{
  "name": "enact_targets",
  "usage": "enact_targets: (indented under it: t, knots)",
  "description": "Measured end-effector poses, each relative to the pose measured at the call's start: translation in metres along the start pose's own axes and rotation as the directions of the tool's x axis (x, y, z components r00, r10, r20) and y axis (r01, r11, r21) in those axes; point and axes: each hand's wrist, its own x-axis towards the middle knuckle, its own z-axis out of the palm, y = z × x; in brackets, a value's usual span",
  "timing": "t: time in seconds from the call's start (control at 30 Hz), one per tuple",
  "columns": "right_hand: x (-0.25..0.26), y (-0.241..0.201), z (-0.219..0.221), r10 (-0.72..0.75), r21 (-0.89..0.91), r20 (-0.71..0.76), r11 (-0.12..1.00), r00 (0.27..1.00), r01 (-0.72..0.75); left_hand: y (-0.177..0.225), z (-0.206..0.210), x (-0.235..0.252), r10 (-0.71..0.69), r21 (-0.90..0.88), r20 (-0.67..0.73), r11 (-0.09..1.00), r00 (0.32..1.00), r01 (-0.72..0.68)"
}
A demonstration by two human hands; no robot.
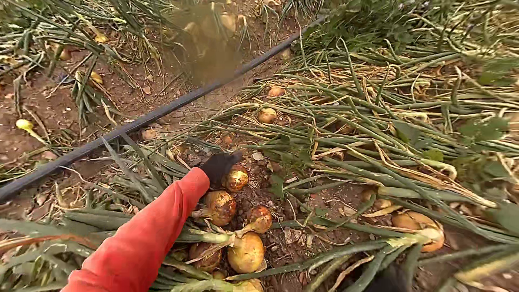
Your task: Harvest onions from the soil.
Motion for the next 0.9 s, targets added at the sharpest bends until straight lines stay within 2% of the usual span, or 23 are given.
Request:
enact_targets:
  t: [0.03, 0.1, 0.17, 0.23, 0.27, 0.33, 0.37, 0.4, 0.43, 0.47, 0.5, 0.53, 0.57, 0.63, 0.67, 0.7, 0.73, 0.8, 0.83, 0.9]
  knots:
    - [0.0, 0.0, -0.002, -0.005, 0.013, 0.015, 1.0, 1.0, 0.005, 0.019, 0.006, -0.007, -0.033, 0.047, 0.129, 0.999, 0.991, 0.027]
    - [-0.001, 0.0, -0.011, -0.002, 0.116, 0.007, 0.993, 1.0, 0.001, 0.047, 0.017, -0.021, -0.035, 0.092, 0.207, 0.996, 0.978, 0.016]
    - [-0.001, 0.0, -0.011, 0.011, 0.159, -0.071, 0.987, 0.997, 0.0, 0.058, 0.022, -0.033, 0.163, -0.012, 0.286, 0.986, 0.944, -0.167]
    - [0.003, -0.003, -0.011, 0.02, 0.169, -0.113, 0.986, 0.993, 0.0, 0.067, 0.027, -0.044, 0.325, -0.13, 0.386, 0.946, 0.863, -0.299]
    - [0.003, -0.005, -0.013, 0.011, 0.183, -0.1, 0.983, 0.995, 0.008, 0.071, 0.032, -0.051, 0.365, -0.187, 0.458, 0.931, 0.811, -0.313]
    - [-0.004, -0.011, -0.019, -0.009, 0.21, -0.035, 0.977, 0.999, 0.016, 0.071, 0.046, -0.067, 0.398, -0.326, 0.588, 0.913, 0.704, -0.244]
    - [-0.006, -0.016, -0.021, -0.02, 0.223, 0.001, 0.975, 1.0, 0.019, 0.066, 0.053, -0.073, 0.412, -0.366, 0.573, 0.902, 0.709, -0.228]
    - [-0.007, -0.019, -0.023, -0.026, 0.235, 0.028, 0.972, 0.999, 0.018, 0.062, 0.058, -0.073, 0.406, -0.344, 0.499, 0.904, 0.766, -0.255]
    - [-0.007, -0.02, -0.025, -0.024, 0.245, 0.041, 0.969, 0.999, 0.014, 0.061, 0.061, -0.07, 0.381, -0.248, 0.357, 0.919, 0.853, -0.307]
    - [-0.008, -0.018, -0.024, -0.024, 0.251, 0.013, 0.968, 1.0, 0.02, 0.059, 0.066, -0.063, 0.366, -0.059, 0.174, 0.931, 0.914, -0.361]
    - [-0.008, -0.015, -0.023, -0.019, 0.297, -0.009, 0.955, 1.0, 0.021, 0.056, 0.07, -0.055, 0.365, 0.157, 0.032, 0.918, 0.931, -0.365]
    - [-0.008, -0.01, -0.027, -0.006, 0.416, 0.009, 0.91, 1.0, 0.002, 0.055, 0.07, -0.048, 0.338, 0.29, -0.051, 0.905, 0.94, -0.31]
    - [-0.007, -0.002, -0.039, 0.015, 0.59, 0.052, 0.806, 0.999, -0.043, 0.05, 0.067, -0.042, 0.31, 0.359, -0.116, 0.899, 0.944, -0.251]
    - [0.001, 0.024, -0.066, 0.125, 0.852, -0.04, 0.523, 0.991, -0.032, 0.025, 0.057, -0.022, 0.236, 0.387, -0.206, 0.911, 0.95, -0.143]
    - [0.015, 0.043, -0.077, 0.195, 0.871, -0.131, 0.491, 0.972, 0.019, 0.013, 0.051, -0.01, 0.173, 0.378, -0.232, 0.923, 0.957, -0.075]
    - [0.034, 0.064, -0.081, 0.226, 0.815, -0.235, 0.576, 0.945, 0.065, 0.001, 0.047, 0.002, 0.092, 0.378, -0.237, 0.926, 0.967, 0.005]
    - [0.055, 0.083, -0.077, 0.185, 0.71, -0.307, 0.698, 0.933, 0.095, -0.011, 0.043, 0.01, 0.012, 0.401, -0.223, 0.912, 0.975, 0.08]
    - [0.099, 0.098, -0.059, -0.043, 0.514, -0.265, 0.839, 0.963, 0.179, -0.024, 0.042, 0.02, -0.082, 0.435, -0.201, 0.885, 0.976, 0.163]
    - [0.122, 0.091, -0.052, -0.178, 0.448, -0.227, 0.854, 0.957, 0.265, -0.024, 0.043, 0.026, -0.1, 0.412, -0.207, 0.893, 0.973, 0.179]
    - [0.155, 0.066, -0.059, -0.36, 0.463, -0.16, 0.795, 0.919, 0.391, -0.023, 0.046, 0.032, -0.109, 0.374, -0.248, 0.906, 0.963, 0.199]
